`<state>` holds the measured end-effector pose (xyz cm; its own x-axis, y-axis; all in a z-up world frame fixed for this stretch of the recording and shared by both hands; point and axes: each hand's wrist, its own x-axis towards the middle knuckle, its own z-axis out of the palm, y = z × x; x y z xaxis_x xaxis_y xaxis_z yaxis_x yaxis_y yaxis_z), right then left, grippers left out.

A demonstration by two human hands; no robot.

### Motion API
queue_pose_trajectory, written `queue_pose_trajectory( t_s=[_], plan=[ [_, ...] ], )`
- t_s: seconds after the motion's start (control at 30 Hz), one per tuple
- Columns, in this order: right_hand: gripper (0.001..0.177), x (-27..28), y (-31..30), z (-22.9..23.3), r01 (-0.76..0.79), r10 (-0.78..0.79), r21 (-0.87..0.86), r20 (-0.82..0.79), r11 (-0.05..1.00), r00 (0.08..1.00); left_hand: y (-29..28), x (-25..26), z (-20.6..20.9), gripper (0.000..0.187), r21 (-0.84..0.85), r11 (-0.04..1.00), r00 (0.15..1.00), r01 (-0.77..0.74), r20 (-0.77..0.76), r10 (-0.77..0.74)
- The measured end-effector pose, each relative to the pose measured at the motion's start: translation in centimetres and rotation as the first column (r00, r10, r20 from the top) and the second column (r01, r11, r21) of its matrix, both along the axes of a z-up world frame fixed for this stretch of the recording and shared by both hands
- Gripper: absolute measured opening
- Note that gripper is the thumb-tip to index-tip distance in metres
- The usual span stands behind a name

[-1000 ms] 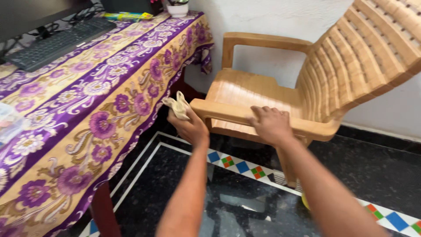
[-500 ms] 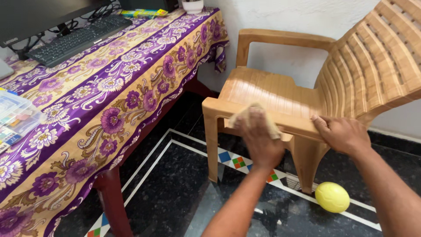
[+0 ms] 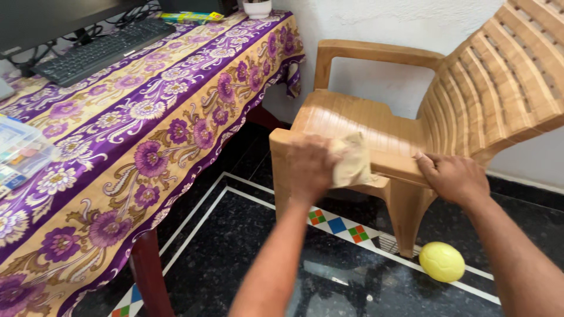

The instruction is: The person wipes a wooden chair with a cloth, cleaning the backrest, seat, armrests, and legs. They reposition the chair to access different sides and continue wiping the underside and back of the chair.

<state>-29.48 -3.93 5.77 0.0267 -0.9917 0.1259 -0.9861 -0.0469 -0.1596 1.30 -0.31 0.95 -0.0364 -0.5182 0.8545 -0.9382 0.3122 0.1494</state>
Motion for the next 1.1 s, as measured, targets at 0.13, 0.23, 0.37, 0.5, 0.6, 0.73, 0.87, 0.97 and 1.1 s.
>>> queue_pose_trajectory(
  t_s=[0.13,0.23,0.37,0.5,0.6,0.73,0.87,0.97,1.1],
  plan=[
    [0.061,0.2,0.1,0.1,-0.018,0.018,-0.028,-0.006,0.999,1.000,1.2,3.7,2.2,0.031,-0.007,1.000,0.998,-0.022,0.066,0.022],
    [0.059,0.4,0.4,0.2,-0.020,0.021,-0.045,0.022,0.999,1.000,1.1,1.9,1.9,0.031,-0.042,0.995,0.996,-0.092,0.005,0.092],
    [0.056,0.8,0.8,0.3,-0.001,0.005,-0.064,0.058,0.998,0.998,0.3,-2.2,1.5,0.033,0.015,0.997,0.995,-0.072,-0.065,0.073],
    [0.046,-0.1,0.3,-1.2,-0.051,0.059,-0.172,0.043,0.984,0.997,0.8,-9.2,2.1,0.038,0.049,0.989,0.986,0.142,-0.097,-0.137],
    [0.037,-0.9,-0.4,-2.4,-0.105,0.118,-0.314,0.023,0.944,0.993,1.4,-12.3,2.9,0.039,0.057,0.976,0.976,0.210,-0.068,-0.206],
    [0.030,-0.2,1.4,-2.2,-0.137,0.205,-0.478,0.093,0.868,0.974,0.7,-10.4,3.0,0.032,0.094,0.973,0.977,0.212,0.013,-0.214],
    [0.027,0.9,3.5,-1.3,-0.192,0.353,-0.653,0.124,0.733,0.927,-0.1,-6.3,2.7,0.029,0.034,0.992,0.993,0.119,0.022,-0.120],
    [0.028,1.1,4.7,-1.0,-0.192,0.347,-0.622,0.137,0.759,0.928,0.1,-4.1,3.1,0.029,0.031,0.997,0.998,0.066,0.013,-0.066],
    [0.027,0.1,6.6,-4.4,-0.148,0.356,-0.791,0.093,0.594,0.930,0.2,-4.6,2.7,0.028,-0.001,0.999,0.998,0.047,-0.043,-0.047]
  ],
)
